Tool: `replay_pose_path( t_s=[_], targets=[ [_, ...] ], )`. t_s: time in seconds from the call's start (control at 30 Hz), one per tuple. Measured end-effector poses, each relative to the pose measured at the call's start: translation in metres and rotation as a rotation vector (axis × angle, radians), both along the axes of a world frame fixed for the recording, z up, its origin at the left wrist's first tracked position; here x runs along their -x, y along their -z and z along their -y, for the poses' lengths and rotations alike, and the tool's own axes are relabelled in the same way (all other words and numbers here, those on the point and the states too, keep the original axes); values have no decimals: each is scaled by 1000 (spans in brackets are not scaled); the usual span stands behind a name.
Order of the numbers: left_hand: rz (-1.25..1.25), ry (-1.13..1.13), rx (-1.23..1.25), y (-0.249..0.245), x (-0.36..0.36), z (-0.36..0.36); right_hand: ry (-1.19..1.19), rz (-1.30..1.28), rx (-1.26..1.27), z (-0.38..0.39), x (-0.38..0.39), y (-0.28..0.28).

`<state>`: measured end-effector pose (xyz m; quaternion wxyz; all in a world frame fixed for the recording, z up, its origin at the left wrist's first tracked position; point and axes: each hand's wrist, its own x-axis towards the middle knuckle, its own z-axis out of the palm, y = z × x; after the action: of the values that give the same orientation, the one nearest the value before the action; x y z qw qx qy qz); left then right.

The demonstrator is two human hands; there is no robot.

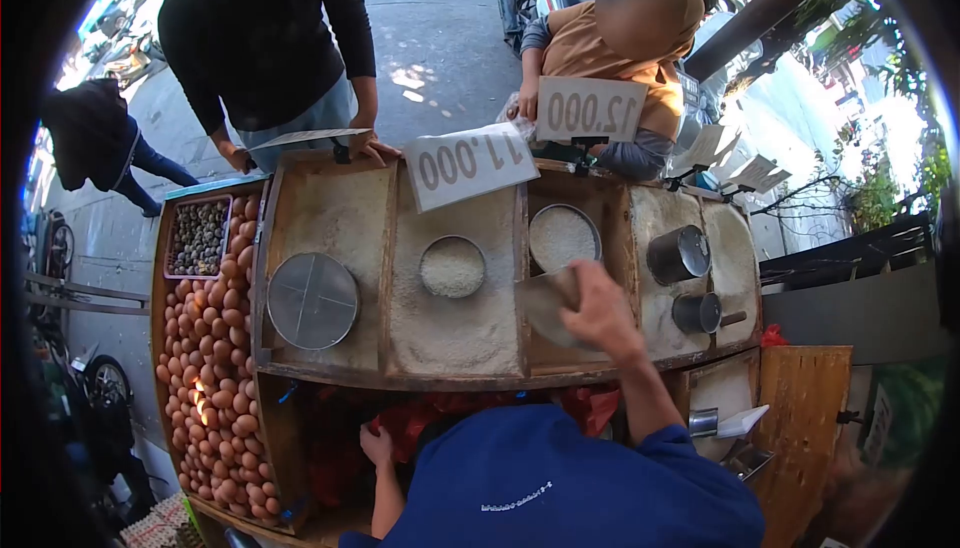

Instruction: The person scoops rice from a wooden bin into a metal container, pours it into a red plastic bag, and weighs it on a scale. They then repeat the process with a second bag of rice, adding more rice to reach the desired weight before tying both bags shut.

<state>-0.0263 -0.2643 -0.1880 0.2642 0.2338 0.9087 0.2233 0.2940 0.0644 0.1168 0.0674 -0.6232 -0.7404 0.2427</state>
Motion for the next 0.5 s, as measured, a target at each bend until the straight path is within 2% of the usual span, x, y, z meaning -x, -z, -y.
replay_pose_path(
  t_s=[0.1, 0.17, 0.23, 0.3, 0.37, 0.4, 0.47, 0.5],
  targets=[
    [-9, 34, -27, 12, 18, 15, -36, -4, 119, 29, 64, 103],
    [-27, 57, -57, 5, 26, 25, 216, -110, 195, 54, 91, 198],
    [-58, 62, -95, 5, 30, 32, 331, -141, 183, 65, 105, 250],
    [-70, 50, -50, 10, 39, 46, 457, -178, 191, 64, 113, 266],
    [-73, 32, 22, 9, 47, 51, 656, -763, 431, 63, 96, 269],
    [-78, 49, 22, 5, 48, 51, 671, -773, 427, 63, 88, 272],
    [-32, -19, -29, -2, 51, 50, 813, -1082, 695, 65, 75, 275],
    [-13, -24, 3, -3, 54, 48, 876, -1151, 725, 67, 73, 266]
  ],
)
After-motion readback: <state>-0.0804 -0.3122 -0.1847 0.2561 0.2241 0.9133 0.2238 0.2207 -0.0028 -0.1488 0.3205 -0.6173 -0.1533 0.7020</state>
